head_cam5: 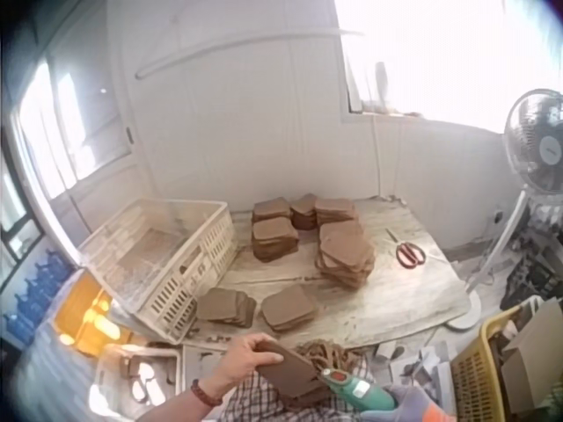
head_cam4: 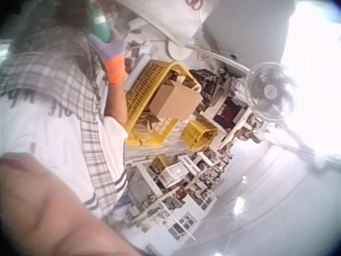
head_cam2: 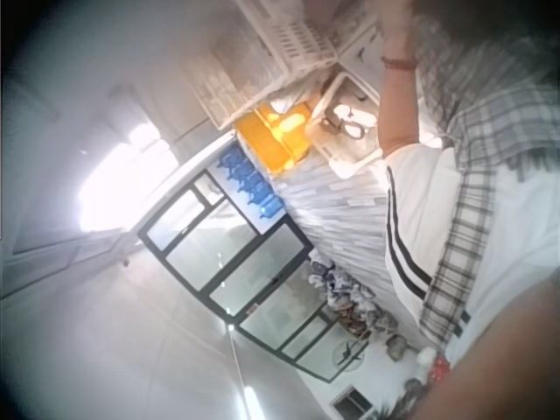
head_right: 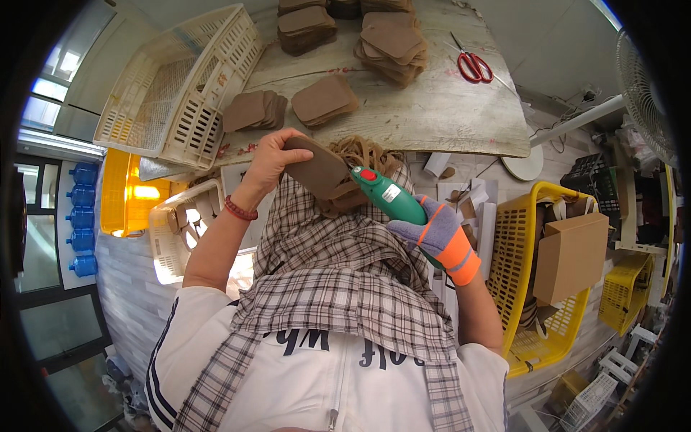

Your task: The person uses a rotary tool to trim the edges of brown cardboard pieces one by one. They pick each piece from a stack, run the tool along the edges, and place the trimmed piece into a white plastic basket. The process is repeated continuously throughout the clip.

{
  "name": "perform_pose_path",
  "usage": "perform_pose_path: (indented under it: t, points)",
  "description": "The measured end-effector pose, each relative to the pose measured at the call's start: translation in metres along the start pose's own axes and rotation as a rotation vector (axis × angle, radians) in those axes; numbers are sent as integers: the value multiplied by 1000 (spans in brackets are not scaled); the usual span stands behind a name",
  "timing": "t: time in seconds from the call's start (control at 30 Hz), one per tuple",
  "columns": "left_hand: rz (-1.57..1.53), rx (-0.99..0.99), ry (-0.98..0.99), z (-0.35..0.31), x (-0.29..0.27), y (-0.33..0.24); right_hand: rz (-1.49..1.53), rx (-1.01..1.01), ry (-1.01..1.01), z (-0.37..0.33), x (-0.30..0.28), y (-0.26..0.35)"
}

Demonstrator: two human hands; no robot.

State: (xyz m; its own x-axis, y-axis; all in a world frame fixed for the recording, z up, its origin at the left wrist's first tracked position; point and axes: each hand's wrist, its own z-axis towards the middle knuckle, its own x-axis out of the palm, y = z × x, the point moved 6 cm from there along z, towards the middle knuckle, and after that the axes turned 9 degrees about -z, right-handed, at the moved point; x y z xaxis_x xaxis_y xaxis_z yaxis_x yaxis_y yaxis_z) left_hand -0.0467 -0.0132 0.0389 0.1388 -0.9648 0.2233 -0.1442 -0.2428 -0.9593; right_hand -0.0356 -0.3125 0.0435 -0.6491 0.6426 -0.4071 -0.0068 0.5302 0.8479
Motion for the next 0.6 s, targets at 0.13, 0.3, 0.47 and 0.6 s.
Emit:
perform_pose_path:
  t: [0.13, 0.3, 0.47, 0.6]
  points:
    - [60, -25, 41, -1, 5, 0, 59, 20, 28, -2, 3, 7]
    - [109, -82, 127, -4, 17, 3, 7, -21, 27, 3, 9, -1]
    - [211, -52, 256, -7, 34, -5, 85, 9, 63, 3, 15, 10]
    - [161, -135, 330, -9, 41, 0, 44, -24, 48, 9, 17, 13]
